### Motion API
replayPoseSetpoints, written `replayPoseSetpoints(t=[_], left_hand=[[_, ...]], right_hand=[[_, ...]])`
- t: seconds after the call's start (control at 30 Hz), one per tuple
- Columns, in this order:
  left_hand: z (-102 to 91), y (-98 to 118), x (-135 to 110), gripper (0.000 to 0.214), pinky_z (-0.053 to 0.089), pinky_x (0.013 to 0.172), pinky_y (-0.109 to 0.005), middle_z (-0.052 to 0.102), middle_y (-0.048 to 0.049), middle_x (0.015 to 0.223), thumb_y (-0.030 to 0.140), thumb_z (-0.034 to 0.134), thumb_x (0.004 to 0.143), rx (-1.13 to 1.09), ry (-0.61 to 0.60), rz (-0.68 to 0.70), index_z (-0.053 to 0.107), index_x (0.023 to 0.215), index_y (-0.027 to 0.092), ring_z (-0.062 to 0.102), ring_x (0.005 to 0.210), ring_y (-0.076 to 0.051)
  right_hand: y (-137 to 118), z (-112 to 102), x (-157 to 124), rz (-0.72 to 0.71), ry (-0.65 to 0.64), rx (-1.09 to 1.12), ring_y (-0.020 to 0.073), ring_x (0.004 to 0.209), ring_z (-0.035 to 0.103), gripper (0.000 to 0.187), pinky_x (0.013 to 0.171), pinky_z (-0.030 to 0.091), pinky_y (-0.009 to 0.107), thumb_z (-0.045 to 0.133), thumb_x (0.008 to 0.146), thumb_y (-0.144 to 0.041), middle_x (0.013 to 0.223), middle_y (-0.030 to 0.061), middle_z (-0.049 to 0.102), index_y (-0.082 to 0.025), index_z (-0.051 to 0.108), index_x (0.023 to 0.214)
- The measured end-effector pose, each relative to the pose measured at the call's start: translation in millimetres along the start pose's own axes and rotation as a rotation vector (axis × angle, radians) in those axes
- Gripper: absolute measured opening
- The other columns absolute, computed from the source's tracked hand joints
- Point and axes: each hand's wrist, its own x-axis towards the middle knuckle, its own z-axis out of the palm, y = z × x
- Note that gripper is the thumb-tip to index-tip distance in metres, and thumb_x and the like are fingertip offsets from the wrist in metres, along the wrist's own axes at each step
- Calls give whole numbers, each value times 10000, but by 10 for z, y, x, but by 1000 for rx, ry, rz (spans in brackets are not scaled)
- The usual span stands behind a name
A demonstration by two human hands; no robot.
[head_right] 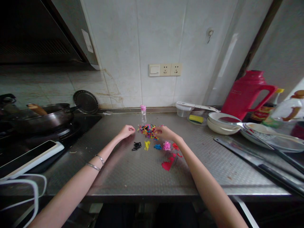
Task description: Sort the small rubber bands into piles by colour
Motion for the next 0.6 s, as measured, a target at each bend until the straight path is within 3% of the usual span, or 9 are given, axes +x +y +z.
replayPoseSetpoints(t=[0.23, 0.6], left_hand=[[88, 144, -94, 332, 362, 574, -227, 630, -51, 733, 371, 602, 687, 230, 46, 24, 659, 938, 162, 526, 607, -132], [112, 291, -116, 214, 384, 657, -264, 666, -93, 826, 300, 536, 752, 222, 97, -20, 691, 823, 170, 571, 739, -184]], right_hand=[[203, -94, -55, 73, 87, -46, 109, 588, 476, 328, 542, 341, 200, 532, 729, -382, 643, -1, 606, -144, 664, 912], [236, -88, -72, 103, 106, -103, 95, 546, 452, 312, 520, 311, 197, 521, 728, -394, 597, -10, 576, -147, 667, 850]])
